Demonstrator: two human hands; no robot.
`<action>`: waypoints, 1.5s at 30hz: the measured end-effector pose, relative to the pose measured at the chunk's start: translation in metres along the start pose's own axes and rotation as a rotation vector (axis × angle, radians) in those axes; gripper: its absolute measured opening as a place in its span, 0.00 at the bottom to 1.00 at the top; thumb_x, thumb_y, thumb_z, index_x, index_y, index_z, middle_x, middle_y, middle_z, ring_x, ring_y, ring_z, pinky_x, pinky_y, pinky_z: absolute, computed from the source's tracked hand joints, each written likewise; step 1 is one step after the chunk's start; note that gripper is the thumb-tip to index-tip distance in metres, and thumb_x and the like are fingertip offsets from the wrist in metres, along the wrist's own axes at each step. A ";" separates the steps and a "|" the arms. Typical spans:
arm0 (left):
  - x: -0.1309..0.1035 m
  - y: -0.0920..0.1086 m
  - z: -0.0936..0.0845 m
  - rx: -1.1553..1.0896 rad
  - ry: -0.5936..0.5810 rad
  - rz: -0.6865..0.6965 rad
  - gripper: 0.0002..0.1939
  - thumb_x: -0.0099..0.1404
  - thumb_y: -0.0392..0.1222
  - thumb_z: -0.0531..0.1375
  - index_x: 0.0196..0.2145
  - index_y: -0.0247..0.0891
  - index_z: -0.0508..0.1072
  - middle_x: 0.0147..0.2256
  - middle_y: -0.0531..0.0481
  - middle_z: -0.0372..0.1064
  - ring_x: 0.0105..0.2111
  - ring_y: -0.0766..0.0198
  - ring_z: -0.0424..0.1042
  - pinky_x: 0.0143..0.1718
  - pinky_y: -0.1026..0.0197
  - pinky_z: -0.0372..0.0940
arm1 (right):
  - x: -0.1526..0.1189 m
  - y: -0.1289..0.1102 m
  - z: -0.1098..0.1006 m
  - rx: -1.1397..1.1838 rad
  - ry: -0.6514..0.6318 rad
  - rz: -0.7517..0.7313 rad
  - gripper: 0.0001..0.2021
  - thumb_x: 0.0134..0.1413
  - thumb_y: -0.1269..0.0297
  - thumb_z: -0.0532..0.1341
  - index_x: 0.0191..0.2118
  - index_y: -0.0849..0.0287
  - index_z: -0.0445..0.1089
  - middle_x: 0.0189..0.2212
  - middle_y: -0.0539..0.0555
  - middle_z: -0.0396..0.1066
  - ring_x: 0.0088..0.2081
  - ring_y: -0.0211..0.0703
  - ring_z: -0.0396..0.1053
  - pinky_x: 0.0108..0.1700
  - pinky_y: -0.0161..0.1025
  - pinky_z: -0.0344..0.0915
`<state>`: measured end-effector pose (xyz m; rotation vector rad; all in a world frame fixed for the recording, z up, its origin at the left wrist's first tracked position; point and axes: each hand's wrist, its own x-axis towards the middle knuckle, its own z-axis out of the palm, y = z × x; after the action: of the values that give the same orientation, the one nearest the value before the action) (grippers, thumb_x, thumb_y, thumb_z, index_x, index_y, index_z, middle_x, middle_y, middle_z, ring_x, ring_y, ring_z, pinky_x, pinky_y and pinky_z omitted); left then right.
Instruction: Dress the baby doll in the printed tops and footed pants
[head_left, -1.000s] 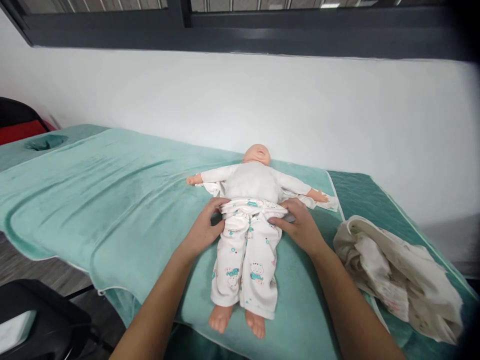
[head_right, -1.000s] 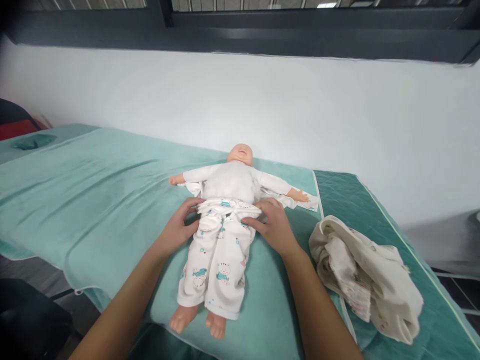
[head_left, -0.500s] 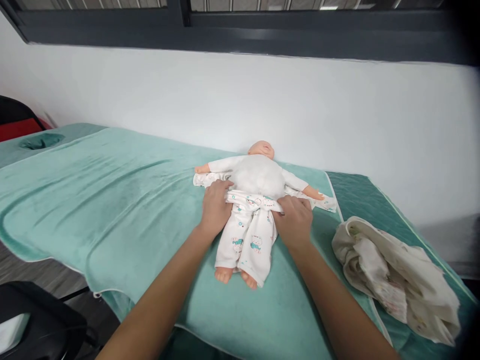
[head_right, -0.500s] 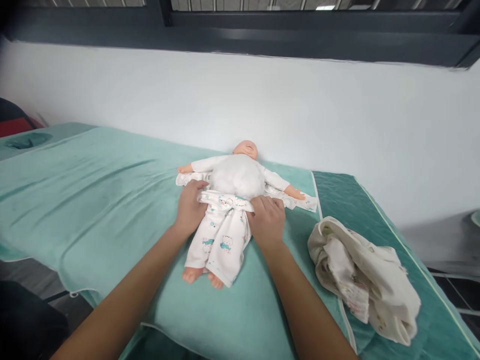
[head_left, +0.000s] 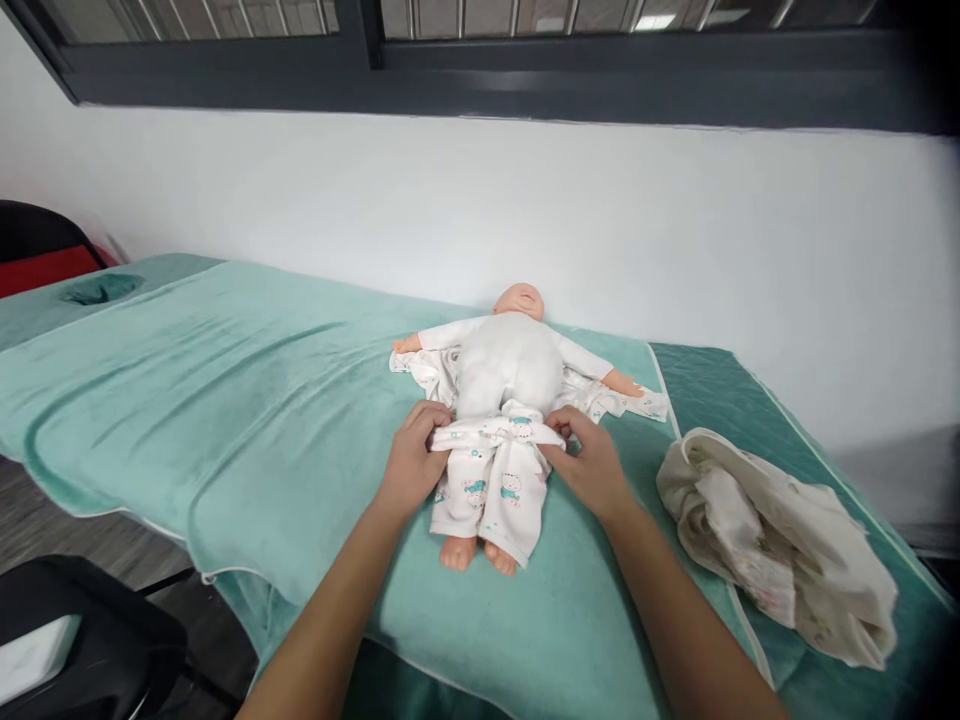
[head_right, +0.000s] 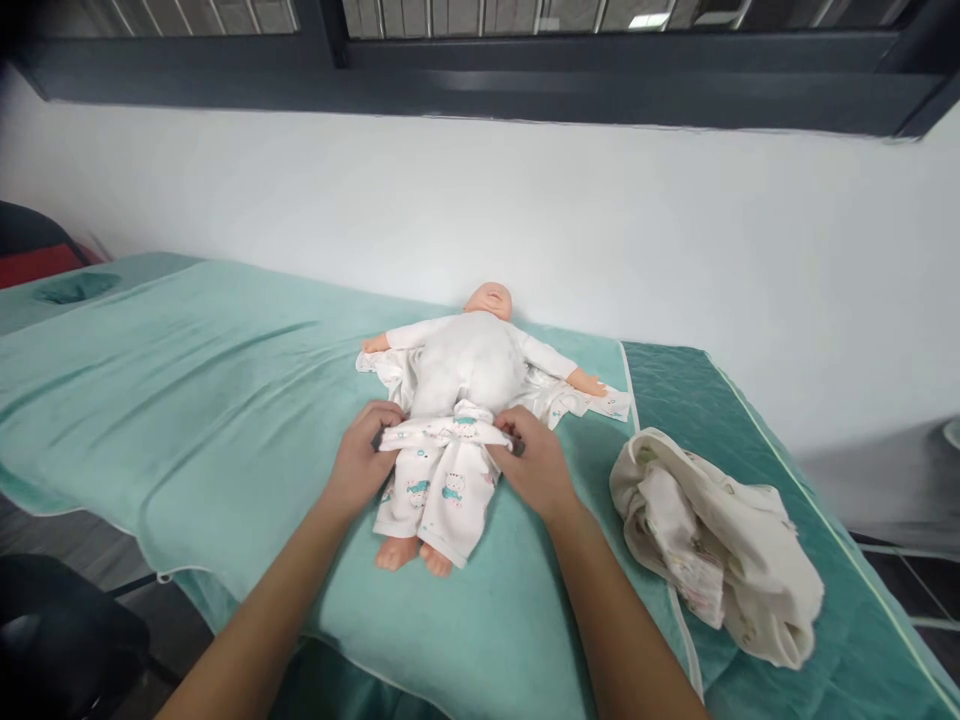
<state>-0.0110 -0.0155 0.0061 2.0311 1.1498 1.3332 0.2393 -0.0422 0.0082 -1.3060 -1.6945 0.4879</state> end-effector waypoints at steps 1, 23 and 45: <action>-0.005 0.001 -0.002 -0.013 -0.004 -0.008 0.07 0.58 0.29 0.58 0.32 0.40 0.66 0.39 0.50 0.66 0.41 0.62 0.67 0.44 0.59 0.61 | -0.004 -0.002 0.001 0.012 -0.031 -0.020 0.03 0.51 0.69 0.60 0.32 0.55 0.64 0.28 0.47 0.63 0.31 0.39 0.59 0.34 0.37 0.56; -0.012 -0.002 -0.003 -0.061 -0.116 -0.064 0.15 0.46 0.26 0.51 0.32 0.39 0.65 0.36 0.52 0.63 0.38 0.62 0.64 0.41 0.60 0.60 | -0.086 -0.045 0.020 -0.092 -0.160 -0.004 0.51 0.33 0.44 0.74 0.62 0.51 0.53 0.58 0.59 0.57 0.59 0.60 0.56 0.59 0.55 0.59; -0.048 0.090 -0.098 -0.134 -0.819 -0.172 0.08 0.56 0.39 0.61 0.35 0.40 0.69 0.34 0.54 0.68 0.34 0.63 0.66 0.35 0.63 0.61 | -0.095 -0.125 -0.035 -0.105 -0.503 0.124 0.10 0.56 0.52 0.62 0.36 0.53 0.67 0.29 0.48 0.71 0.29 0.41 0.66 0.27 0.35 0.58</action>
<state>-0.0726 -0.1120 0.0890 2.0037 0.7900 0.3854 0.2021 -0.1815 0.0805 -1.4526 -2.0757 0.8666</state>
